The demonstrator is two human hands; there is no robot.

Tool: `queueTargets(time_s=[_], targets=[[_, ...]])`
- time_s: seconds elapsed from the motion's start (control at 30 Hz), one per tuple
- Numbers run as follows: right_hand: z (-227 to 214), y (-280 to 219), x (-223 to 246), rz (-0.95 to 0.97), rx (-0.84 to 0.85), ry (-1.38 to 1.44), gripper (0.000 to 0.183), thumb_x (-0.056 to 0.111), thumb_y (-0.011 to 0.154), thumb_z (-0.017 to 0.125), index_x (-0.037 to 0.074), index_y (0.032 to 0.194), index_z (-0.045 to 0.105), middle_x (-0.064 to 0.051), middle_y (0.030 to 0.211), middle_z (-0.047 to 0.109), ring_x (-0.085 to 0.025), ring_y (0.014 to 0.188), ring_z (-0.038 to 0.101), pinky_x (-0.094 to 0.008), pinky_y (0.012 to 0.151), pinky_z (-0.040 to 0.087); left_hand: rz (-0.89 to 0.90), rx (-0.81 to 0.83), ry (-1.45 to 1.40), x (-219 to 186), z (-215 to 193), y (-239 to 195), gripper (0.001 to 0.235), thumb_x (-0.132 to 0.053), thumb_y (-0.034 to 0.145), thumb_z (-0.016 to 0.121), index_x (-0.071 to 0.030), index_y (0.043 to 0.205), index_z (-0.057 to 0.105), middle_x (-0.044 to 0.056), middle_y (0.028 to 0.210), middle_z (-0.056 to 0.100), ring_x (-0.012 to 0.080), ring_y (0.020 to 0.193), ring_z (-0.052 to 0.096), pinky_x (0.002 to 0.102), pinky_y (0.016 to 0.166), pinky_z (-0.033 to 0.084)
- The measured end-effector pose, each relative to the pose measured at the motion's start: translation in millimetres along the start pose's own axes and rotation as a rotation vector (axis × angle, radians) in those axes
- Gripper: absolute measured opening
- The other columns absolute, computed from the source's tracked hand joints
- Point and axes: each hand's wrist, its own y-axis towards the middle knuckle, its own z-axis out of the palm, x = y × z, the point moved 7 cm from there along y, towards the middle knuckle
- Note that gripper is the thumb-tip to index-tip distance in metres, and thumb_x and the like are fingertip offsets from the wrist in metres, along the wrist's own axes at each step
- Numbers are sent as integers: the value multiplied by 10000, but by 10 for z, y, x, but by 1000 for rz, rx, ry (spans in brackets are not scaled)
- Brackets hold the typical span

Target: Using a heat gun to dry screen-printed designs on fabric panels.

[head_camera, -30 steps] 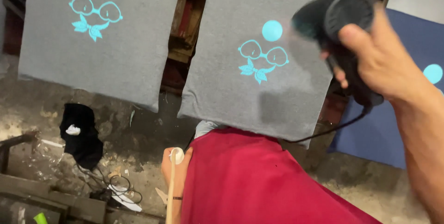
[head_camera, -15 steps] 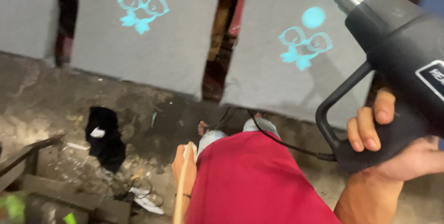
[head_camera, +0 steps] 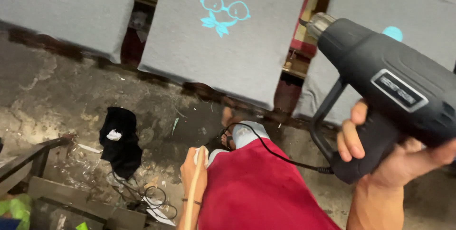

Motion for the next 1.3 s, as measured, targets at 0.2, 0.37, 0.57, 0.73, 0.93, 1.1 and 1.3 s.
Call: queueTargets(time_s=[0.2, 0.37, 0.57, 0.73, 0.93, 1.1, 1.3], targets=[[819, 752, -521, 180, -51, -36, 885, 732, 759, 804, -16, 1192, 612, -101, 990, 680, -154, 418, 429, -301, 367, 396, 91, 65, 40, -242, -280, 613, 243, -398, 980, 553, -164, 919, 587, 224, 846, 713, 478, 882, 664, 440, 720, 457], [1049, 1125, -1210, 591, 4, -52, 830, 729, 895, 570, -81, 1077, 597, -132, 676, 558, -189, 384, 403, -315, 356, 359, 47, 13, -79, -463, -822, 1090, 340, -428, 1016, 525, -114, 935, 627, 120, 808, 639, 241, 806, 543, 371, 814, 454], [1116, 1595, -1249, 424, -111, -472, 755, 682, 862, 611, -57, 1017, 585, -112, 799, 646, -184, 371, 477, -305, 315, 372, -52, 66, -22, -654, -971, 1387, 422, -494, 1012, 470, -95, 888, 527, 144, 770, 576, 302, 792, 528, 390, 800, 429], [1075, 1519, -1385, 691, -11, -263, 837, 745, 870, 583, -75, 1021, 657, -119, 565, 542, -185, 376, 458, -297, 370, 375, 49, 158, -10, -805, -894, 1468, 349, -454, 1012, 495, -140, 898, 595, 108, 746, 628, 239, 748, 558, 368, 723, 440], [1131, 1657, -1316, 518, -99, -442, 727, 660, 891, 618, -52, 1032, 587, -143, 716, 625, -198, 351, 489, -304, 308, 377, 221, 205, 15, -880, -899, 1646, 239, -365, 1013, 514, -165, 920, 608, 41, 716, 639, 193, 698, 576, 341, 681, 453], [1288, 1591, -1330, 630, -7, -375, 815, 729, 881, 606, -77, 985, 667, -106, 469, 519, -152, 347, 487, -283, 310, 381, 268, 255, 5, -1071, -974, 1726, 311, -436, 1018, 507, -157, 940, 622, 12, 722, 626, 160, 686, 564, 321, 644, 445], [1276, 1731, -1272, 443, -102, -500, 676, 595, 899, 646, 14, 1190, 461, -158, 863, 669, -186, 371, 507, -288, 297, 409, 278, 306, -9, -1154, -997, 1727, 228, -327, 1039, 519, -147, 930, 607, 8, 735, 612, 149, 696, 536, 310, 644, 439]])
